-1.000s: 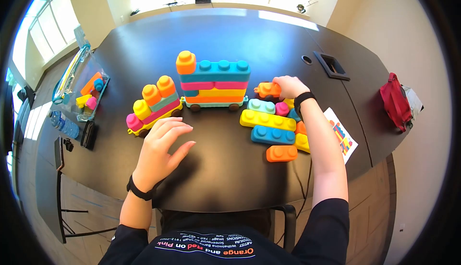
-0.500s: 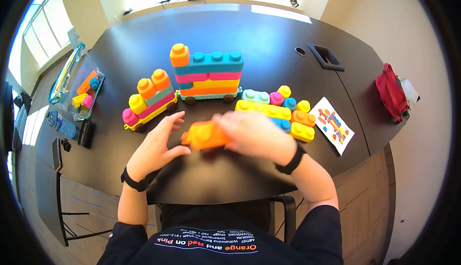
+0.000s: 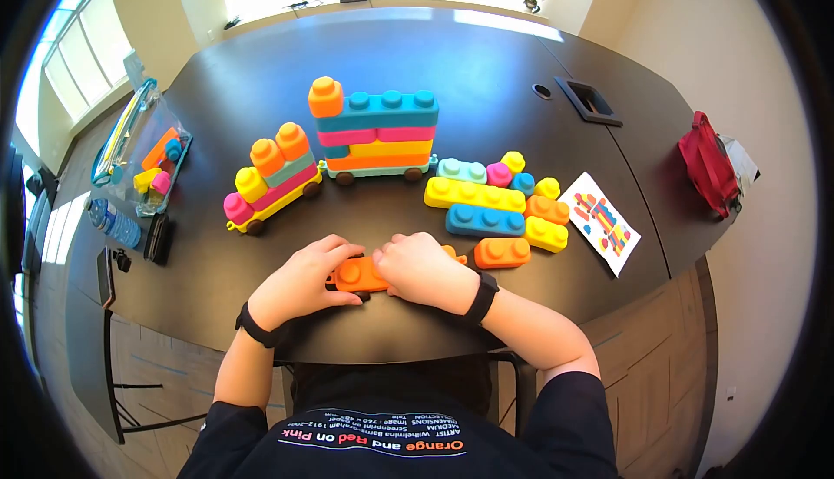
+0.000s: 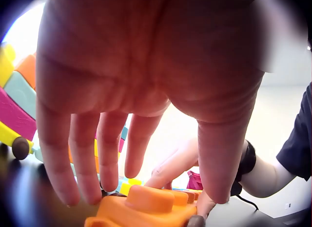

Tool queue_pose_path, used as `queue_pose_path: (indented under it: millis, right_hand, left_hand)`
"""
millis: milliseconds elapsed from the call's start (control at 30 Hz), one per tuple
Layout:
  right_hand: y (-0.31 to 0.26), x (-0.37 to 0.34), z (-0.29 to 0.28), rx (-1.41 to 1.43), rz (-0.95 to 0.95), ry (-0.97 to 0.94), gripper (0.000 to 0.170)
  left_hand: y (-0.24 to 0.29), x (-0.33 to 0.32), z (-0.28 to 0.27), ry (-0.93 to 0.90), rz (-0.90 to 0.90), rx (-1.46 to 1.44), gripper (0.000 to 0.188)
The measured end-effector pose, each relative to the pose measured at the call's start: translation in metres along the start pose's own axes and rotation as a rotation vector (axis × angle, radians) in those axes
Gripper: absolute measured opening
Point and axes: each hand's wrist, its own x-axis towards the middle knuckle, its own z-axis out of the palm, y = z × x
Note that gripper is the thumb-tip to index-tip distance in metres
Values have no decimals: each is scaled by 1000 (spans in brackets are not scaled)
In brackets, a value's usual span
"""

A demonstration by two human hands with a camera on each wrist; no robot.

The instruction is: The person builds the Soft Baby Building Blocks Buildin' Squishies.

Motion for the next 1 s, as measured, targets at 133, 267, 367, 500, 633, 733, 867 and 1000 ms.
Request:
queue_pose_path:
  millis: [133, 267, 367, 500, 633, 733, 867, 1000]
  right_hand:
    - [-1, -5, 1, 36, 42, 10, 44]
    - [15, -22, -13, 248, 119, 56, 56]
    - [25, -45, -15, 276, 199, 118, 53]
    - [25, -58, -2, 315, 270, 185, 35]
    - [25, -64, 4, 356, 280, 276, 25]
    - [26, -66, 14, 373, 239, 390, 24]
    - [41, -71, -5, 492, 259, 358, 27]
    - [85, -101, -14, 222, 555, 581, 27]
  left_hand:
    - [-1, 1, 6, 23, 38, 33, 58]
    - [-1, 1, 9, 46, -21, 72, 45]
    - [-5, 1, 11, 90, -27, 108, 39]
    - [-10, 3, 11, 109, -11, 83, 38]
    - [-6, 4, 11, 101, -48, 64, 39]
    - [-4, 3, 13, 113, -67, 70, 38]
    - [-4, 1, 19, 148, -50, 105, 38]
    - [-5, 2, 17, 136, -55, 104, 39]
